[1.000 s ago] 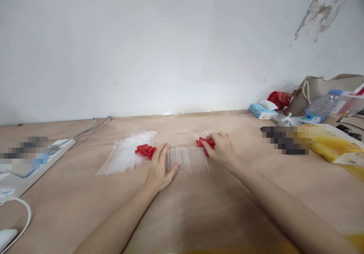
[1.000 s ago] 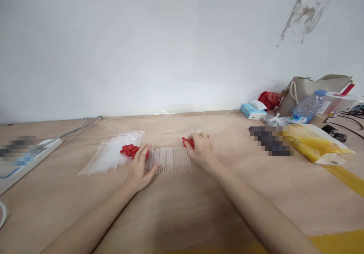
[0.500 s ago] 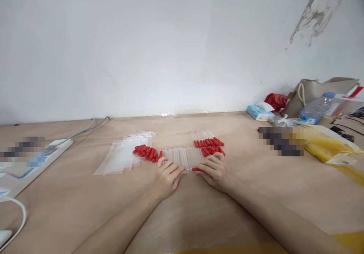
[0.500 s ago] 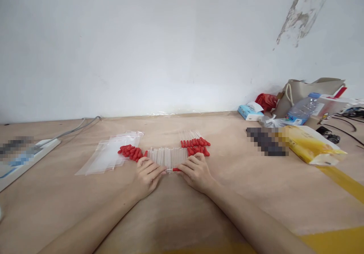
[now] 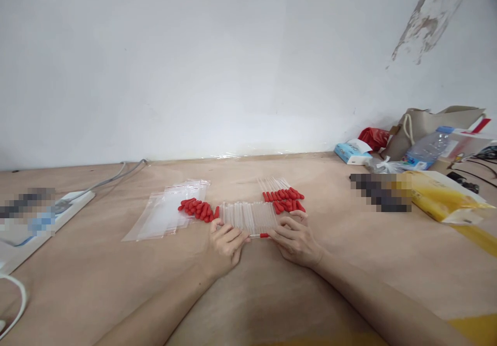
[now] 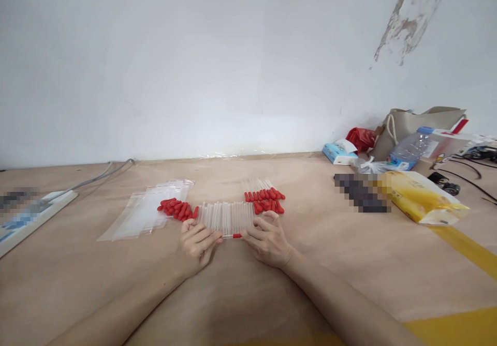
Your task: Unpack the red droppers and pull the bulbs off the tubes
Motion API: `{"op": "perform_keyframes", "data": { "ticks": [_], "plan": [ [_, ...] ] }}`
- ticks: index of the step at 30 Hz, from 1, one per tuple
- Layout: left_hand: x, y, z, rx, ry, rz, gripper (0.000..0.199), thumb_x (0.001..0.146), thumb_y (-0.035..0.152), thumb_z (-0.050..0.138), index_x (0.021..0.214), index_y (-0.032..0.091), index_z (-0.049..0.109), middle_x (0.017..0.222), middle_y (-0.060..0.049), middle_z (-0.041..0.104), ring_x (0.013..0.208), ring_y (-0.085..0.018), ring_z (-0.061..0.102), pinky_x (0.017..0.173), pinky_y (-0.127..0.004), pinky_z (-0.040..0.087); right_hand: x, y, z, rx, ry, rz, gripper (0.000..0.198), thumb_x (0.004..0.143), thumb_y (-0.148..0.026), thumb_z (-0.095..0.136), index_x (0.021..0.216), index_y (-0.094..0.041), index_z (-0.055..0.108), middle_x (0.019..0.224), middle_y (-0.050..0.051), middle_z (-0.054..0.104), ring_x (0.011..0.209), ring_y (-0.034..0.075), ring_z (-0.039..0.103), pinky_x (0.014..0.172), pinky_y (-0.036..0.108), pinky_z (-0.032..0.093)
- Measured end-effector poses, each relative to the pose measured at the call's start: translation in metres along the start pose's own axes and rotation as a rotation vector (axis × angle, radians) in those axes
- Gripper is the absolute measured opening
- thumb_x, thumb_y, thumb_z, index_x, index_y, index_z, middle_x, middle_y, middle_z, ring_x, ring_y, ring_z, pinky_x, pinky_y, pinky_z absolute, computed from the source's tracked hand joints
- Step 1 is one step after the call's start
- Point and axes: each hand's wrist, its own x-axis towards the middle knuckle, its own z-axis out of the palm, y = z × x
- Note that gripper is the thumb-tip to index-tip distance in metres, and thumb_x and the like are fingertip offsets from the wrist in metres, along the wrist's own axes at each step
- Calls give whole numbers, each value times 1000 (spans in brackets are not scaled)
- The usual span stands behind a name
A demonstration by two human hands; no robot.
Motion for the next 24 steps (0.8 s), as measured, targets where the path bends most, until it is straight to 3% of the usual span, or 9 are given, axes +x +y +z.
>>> {"op": "perform_keyframes", "data": {
  "ticks": [14, 18, 21, 24],
  "plan": [
    [-4, -3, -2, -69, 49, 5, 18, 81, 11, 43, 83, 20, 60, 63, 1, 61, 58, -12, 50, 68, -32, 33, -3, 3, -11, 50, 37, 64, 19, 78, -14, 47, 84, -25, 61, 63, -5, 61, 67, 11, 50, 83, 37, 29],
    [-10, -25, -6, -34, 197, -179, 19, 82, 12, 44, 89, 20, 60, 75, -2, 62, 67, -13, 55, 68, -31, 38, -12, 26, -18, 70, 121, 283, 17, 79, -17, 49, 86, -23, 63, 69, -1, 62, 68, 12, 52, 76, 33, 35],
    [-12, -42, -5, 10, 189, -335, 23, 84, 16, 42, 101, 19, 58, 81, -4, 58, 73, -15, 55, 66, -29, 42, -14, 41, -18, 230, 205, 419, 20, 81, -20, 49, 97, -23, 61, 82, 3, 61, 74, 13, 55, 71, 29, 41],
    [-11, -50, -3, 34, 171, -361, 32, 85, 14, 38, 113, 15, 52, 84, -7, 54, 77, -16, 54, 68, -28, 45, -14, 50, -14, 310, 279, 576, 26, 82, -24, 47, 105, -23, 59, 91, 6, 56, 83, 15, 54, 72, 29, 45]
  ]
}}
